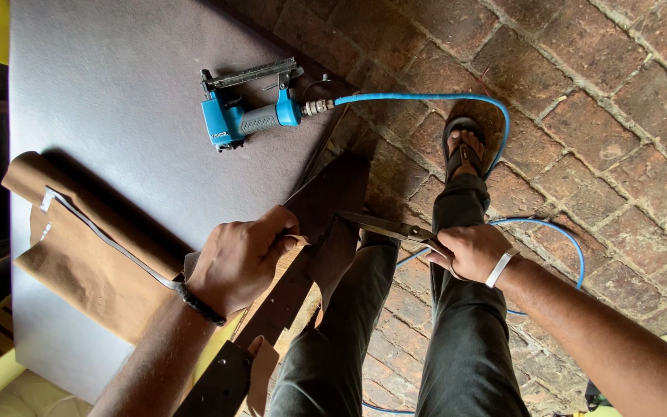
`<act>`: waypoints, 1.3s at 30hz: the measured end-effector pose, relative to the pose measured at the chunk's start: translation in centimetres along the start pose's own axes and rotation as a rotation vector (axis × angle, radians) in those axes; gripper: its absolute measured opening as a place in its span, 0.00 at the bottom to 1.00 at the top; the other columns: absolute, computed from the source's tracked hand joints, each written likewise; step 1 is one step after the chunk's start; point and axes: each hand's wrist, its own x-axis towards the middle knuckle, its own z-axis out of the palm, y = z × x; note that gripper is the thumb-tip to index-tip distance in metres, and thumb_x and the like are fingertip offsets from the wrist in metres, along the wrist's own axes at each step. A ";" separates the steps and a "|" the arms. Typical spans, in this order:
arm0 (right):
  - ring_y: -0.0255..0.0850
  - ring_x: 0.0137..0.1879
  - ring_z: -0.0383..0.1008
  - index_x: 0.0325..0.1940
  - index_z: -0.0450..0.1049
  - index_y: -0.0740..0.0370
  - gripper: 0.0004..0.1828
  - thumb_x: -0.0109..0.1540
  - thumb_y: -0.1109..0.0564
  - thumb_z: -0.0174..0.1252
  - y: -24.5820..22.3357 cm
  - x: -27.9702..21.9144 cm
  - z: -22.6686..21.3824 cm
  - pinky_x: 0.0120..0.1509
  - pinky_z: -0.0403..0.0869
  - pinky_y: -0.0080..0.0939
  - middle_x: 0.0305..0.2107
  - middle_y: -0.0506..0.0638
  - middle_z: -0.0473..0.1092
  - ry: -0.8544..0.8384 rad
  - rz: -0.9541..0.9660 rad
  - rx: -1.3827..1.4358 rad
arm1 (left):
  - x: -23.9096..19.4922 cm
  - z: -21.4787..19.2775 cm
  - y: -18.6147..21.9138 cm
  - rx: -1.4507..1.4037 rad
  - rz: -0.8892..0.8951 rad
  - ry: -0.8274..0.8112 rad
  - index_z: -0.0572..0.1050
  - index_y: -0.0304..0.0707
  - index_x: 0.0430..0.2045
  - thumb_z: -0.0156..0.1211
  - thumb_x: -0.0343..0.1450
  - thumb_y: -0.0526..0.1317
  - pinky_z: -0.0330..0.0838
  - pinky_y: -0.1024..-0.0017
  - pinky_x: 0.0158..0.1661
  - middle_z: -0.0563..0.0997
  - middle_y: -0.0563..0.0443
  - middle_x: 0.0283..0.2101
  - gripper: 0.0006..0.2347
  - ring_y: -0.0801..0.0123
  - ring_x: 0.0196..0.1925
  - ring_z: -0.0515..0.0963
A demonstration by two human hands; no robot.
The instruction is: The person staples brown fabric onto a wooden furniture frame using a pneumatic staple gun. They smooth the fabric, reposition the frame, and trim excess material with scissors.
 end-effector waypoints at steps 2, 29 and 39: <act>0.51 0.21 0.75 0.26 0.71 0.57 0.22 0.58 0.38 0.64 0.2 -0.1 -0.1 0.24 0.73 0.53 0.15 0.51 0.72 0.025 0.005 -0.045 | 0.1 0.1 -0.1 -0.022 0.018 0.035 0.74 0.39 0.39 0.56 0.73 0.44 0.78 0.58 0.29 0.84 0.44 0.26 0.09 0.57 0.26 0.85; 0.52 0.51 0.77 0.35 0.83 0.56 0.11 0.52 0.62 0.58 -16.7 33.2 2.6 0.54 0.75 0.50 0.44 0.53 0.77 -0.285 -0.552 -0.041 | -0.5 1.0 -1.3 -0.066 0.424 0.253 0.79 0.40 0.28 0.65 0.61 0.31 0.78 0.66 0.45 0.84 0.49 0.35 0.06 0.61 0.41 0.84; 0.39 0.46 0.83 0.47 0.83 0.53 0.11 0.61 0.52 0.66 -7.6 18.8 -5.1 0.50 0.80 0.38 0.42 0.47 0.82 0.015 -0.234 0.573 | 1.3 1.2 -1.8 0.131 0.265 0.297 0.84 0.46 0.30 0.57 0.64 0.24 0.76 0.75 0.19 0.87 0.52 0.40 0.13 0.70 0.25 0.83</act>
